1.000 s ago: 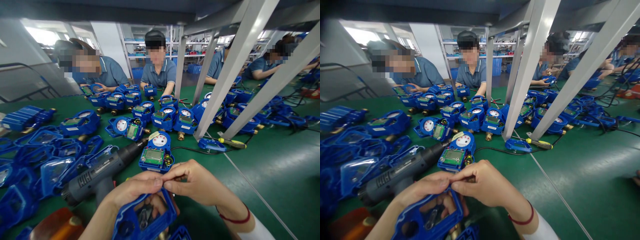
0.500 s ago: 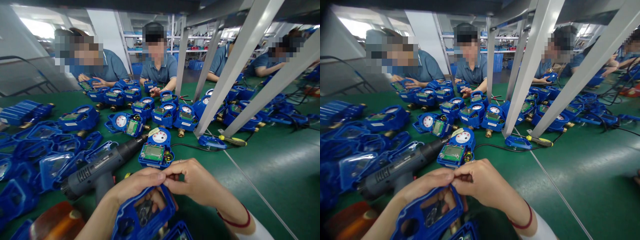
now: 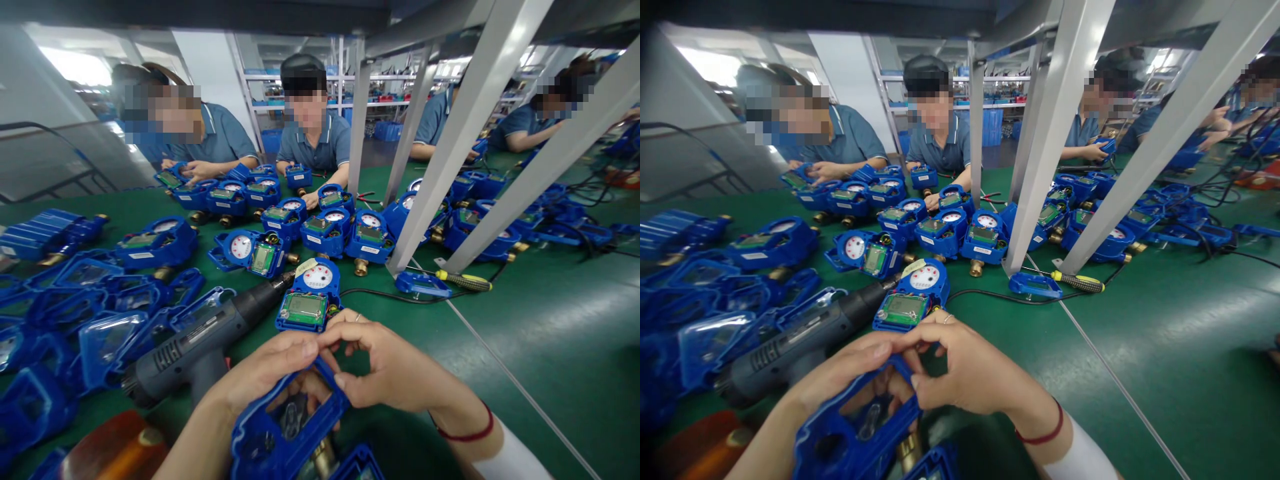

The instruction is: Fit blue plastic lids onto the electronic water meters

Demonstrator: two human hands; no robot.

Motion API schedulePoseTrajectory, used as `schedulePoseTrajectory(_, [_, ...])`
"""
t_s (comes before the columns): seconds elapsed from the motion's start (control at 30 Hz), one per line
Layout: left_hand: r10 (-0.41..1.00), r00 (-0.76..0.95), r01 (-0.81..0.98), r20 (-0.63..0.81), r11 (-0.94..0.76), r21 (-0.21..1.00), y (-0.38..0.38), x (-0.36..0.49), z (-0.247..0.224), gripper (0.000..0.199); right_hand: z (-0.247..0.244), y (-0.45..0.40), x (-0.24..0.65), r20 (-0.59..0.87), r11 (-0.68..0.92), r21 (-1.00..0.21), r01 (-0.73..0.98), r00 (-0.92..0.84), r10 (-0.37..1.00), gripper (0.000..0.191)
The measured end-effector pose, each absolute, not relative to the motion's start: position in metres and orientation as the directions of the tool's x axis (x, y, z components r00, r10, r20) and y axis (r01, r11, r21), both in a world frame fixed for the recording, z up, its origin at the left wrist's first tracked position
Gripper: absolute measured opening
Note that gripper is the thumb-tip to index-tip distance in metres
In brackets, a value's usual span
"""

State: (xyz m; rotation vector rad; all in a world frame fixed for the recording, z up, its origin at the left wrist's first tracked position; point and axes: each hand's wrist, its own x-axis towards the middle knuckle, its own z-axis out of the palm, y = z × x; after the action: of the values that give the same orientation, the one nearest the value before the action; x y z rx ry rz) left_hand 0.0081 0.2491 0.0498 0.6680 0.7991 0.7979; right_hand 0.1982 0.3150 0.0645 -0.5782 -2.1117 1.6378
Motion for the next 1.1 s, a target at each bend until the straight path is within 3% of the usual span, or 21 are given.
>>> schedulePoseTrajectory(0.13, [0.918, 0.292, -0.416, -0.267, 0.373, 0.829, 0.255, 0.011, 0.054, 0.041, 0.060, 0.310, 0.192, -0.026, -0.014, -1.000, 0.022, -0.754, 0.656, 0.034])
schedulePoseTrajectory(0.27, [0.973, 0.114, -0.352, -0.202, 0.230, 0.908, 0.254, 0.018, 0.062, 0.035, 0.055, 0.305, 0.185, -0.046, -0.022, -0.999, 0.043, -0.670, 0.741, 0.030])
schedulePoseTrajectory(0.43, [0.984, -0.041, 0.055, -0.172, 0.174, 0.983, 0.244, 0.013, 0.081, 0.032, 0.058, 0.307, 0.191, -0.086, 0.049, -0.974, 0.223, -0.556, 0.826, 0.028])
schedulePoseTrajectory(0.5, [0.974, -0.027, 0.118, -0.224, 0.226, 0.967, 0.240, 0.007, 0.085, 0.033, 0.062, 0.307, 0.195, -0.068, 0.081, -0.968, 0.239, -0.556, 0.828, 0.028])
schedulePoseTrajectory(0.8, [0.935, 0.115, -0.007, -0.335, 0.337, 0.941, 0.243, 0.002, 0.080, 0.030, 0.071, 0.307, 0.201, 0.034, 0.283, -0.896, 0.341, -0.583, 0.812, 0.031])
schedulePoseTrajectory(1.1, [0.922, 0.155, 0.066, -0.355, 0.349, 0.935, 0.244, 0.003, 0.083, 0.023, 0.062, 0.307, 0.201, -0.038, 0.164, -0.949, 0.270, -0.612, 0.790, 0.012])
